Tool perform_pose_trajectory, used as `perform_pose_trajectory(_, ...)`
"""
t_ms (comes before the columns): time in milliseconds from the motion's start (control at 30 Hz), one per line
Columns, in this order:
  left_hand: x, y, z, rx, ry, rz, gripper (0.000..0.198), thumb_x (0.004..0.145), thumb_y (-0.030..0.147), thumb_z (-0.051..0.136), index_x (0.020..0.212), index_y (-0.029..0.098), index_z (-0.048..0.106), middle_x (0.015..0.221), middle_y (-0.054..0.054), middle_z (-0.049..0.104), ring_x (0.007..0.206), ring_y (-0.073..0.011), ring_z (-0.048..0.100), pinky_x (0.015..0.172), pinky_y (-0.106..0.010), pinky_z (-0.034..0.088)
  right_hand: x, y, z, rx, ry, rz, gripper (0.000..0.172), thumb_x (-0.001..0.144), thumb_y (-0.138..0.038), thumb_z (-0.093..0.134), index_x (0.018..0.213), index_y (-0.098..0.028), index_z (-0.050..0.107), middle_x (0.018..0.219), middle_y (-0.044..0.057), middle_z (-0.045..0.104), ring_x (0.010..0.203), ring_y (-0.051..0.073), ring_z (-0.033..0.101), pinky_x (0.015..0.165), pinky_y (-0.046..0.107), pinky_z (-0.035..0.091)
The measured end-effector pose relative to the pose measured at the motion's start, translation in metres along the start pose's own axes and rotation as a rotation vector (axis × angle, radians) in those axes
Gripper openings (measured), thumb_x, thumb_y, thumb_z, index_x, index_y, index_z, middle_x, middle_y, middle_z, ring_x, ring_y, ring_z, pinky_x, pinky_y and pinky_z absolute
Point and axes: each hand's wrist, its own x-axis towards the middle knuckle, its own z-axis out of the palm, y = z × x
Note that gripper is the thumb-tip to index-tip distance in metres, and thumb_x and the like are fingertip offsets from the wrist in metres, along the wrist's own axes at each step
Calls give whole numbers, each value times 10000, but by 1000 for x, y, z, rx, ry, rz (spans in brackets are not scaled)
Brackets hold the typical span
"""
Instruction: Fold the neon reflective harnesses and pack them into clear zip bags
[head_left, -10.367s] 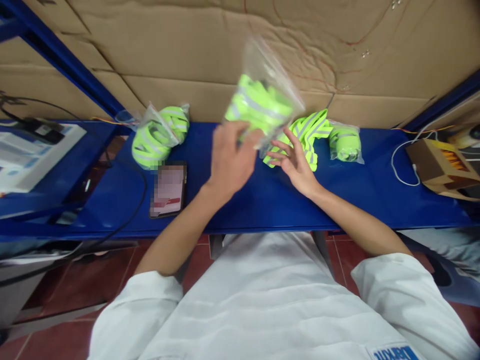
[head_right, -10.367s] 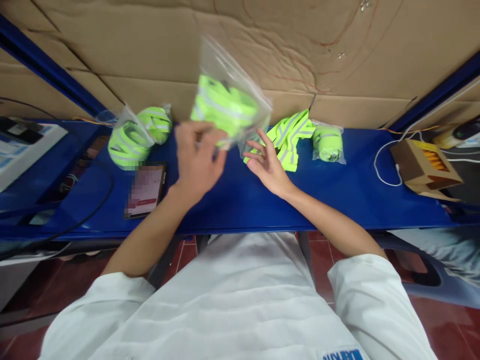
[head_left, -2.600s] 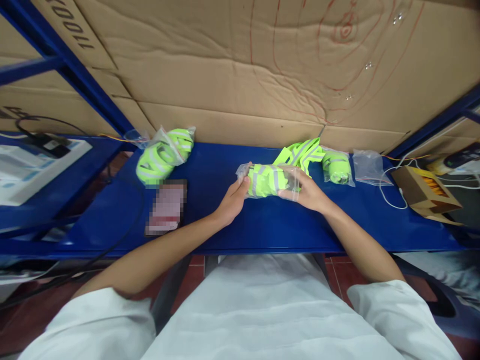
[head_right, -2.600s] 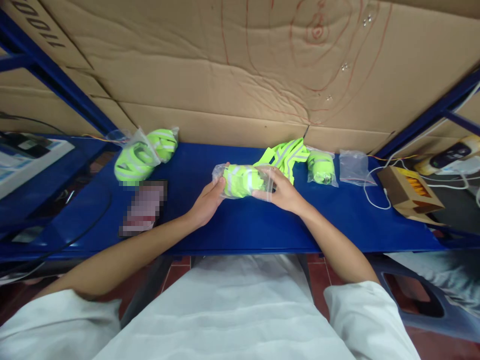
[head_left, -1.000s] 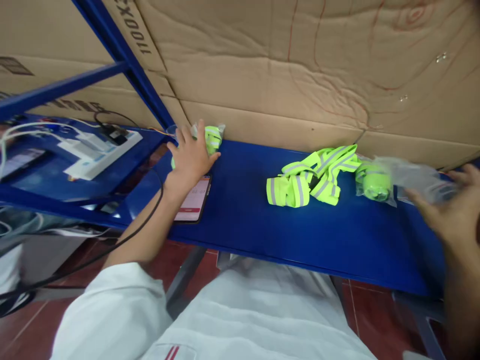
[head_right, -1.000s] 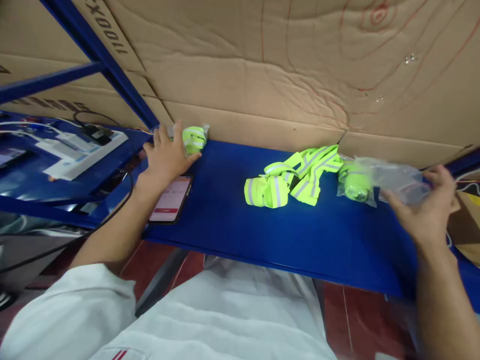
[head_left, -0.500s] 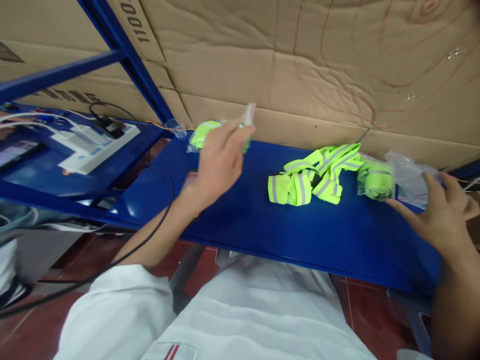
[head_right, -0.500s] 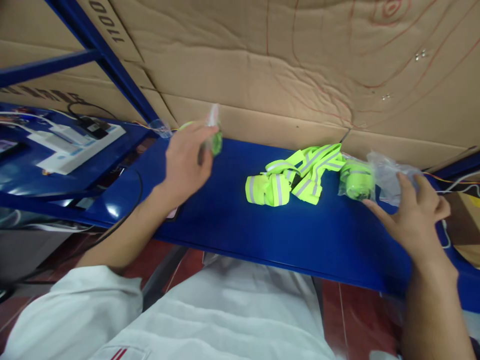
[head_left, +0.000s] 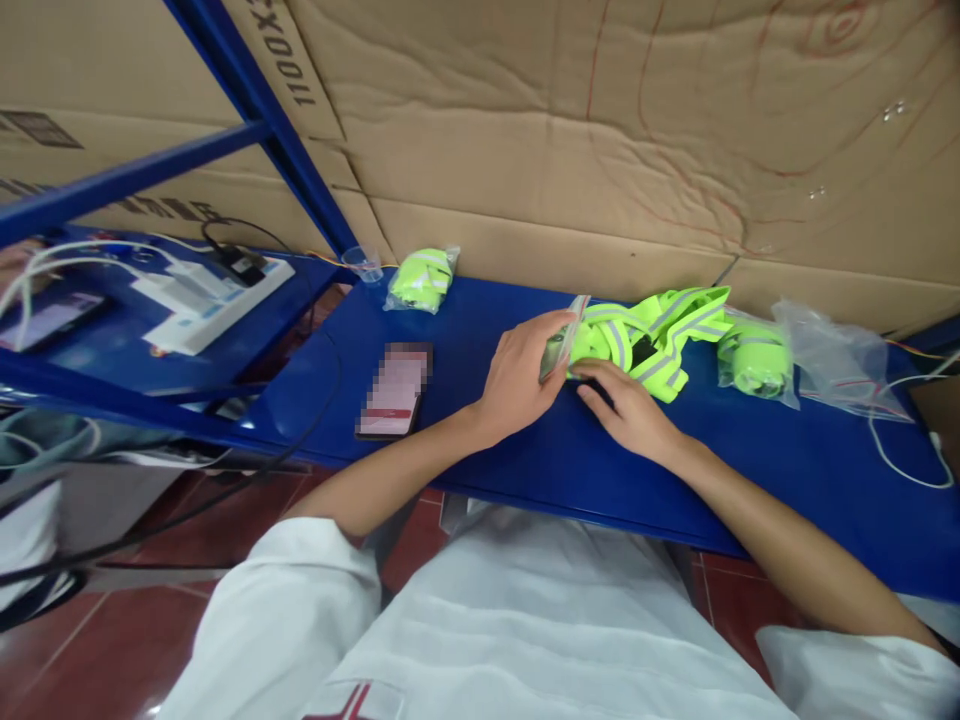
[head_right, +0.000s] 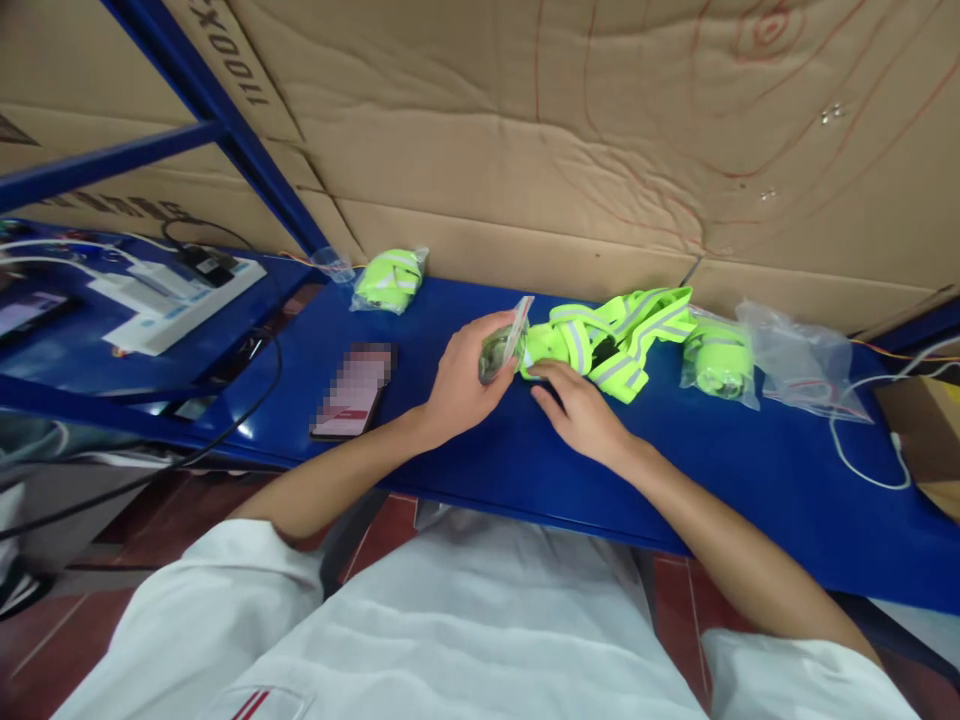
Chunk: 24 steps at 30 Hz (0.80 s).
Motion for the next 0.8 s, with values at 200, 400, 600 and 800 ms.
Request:
perform_pose_trajectory(200, -12, 11, 14, -232, -50, 139, 356, 1006, 360, 686, 1292, 214, 533, 1301, -131, 663, 1262, -245, 646, 1083, -409, 532, -10, -4, -5, 386, 124, 264, 427, 1045, -631, 575, 981, -216, 655, 861, 40, 713, 756, 177, 686, 733, 326, 603)
perform_pose_trajectory(400, -20, 19, 18, -182, -253, 149, 59, 1040, 248, 601, 1032, 214, 649, 1315, -113, 598, 1296, -238, 605, 1110, -448, 526, -7, -6, -3, 639, 157, 325, 475, 914, -680, 745, 930, -210, 675, 803, 5, 692, 658, 130, 640, 620, 262, 572)
perform_pose_trajectory(600, -20, 19, 16, -277, -263, 129, 68, 1044, 196, 582, 1047, 205, 649, 1281, -102, 604, 1238, -195, 632, 1086, -397, 557, -7, -7, -6, 656, 73, 379, 590, 873, -757, 735, 788, -178, 663, 718, 21, 680, 622, 111, 642, 572, 218, 543)
perform_pose_trajectory(800, -20, 17, 18, -295, -269, 89, 147, 1040, 180, 576, 1171, 214, 632, 1288, -115, 609, 1268, -206, 623, 1119, -431, 543, -7, -1, -3, 661, 68, 599, 694, 818, -833, 724, 762, -142, 704, 662, 69, 701, 551, 133, 662, 449, 206, 496)
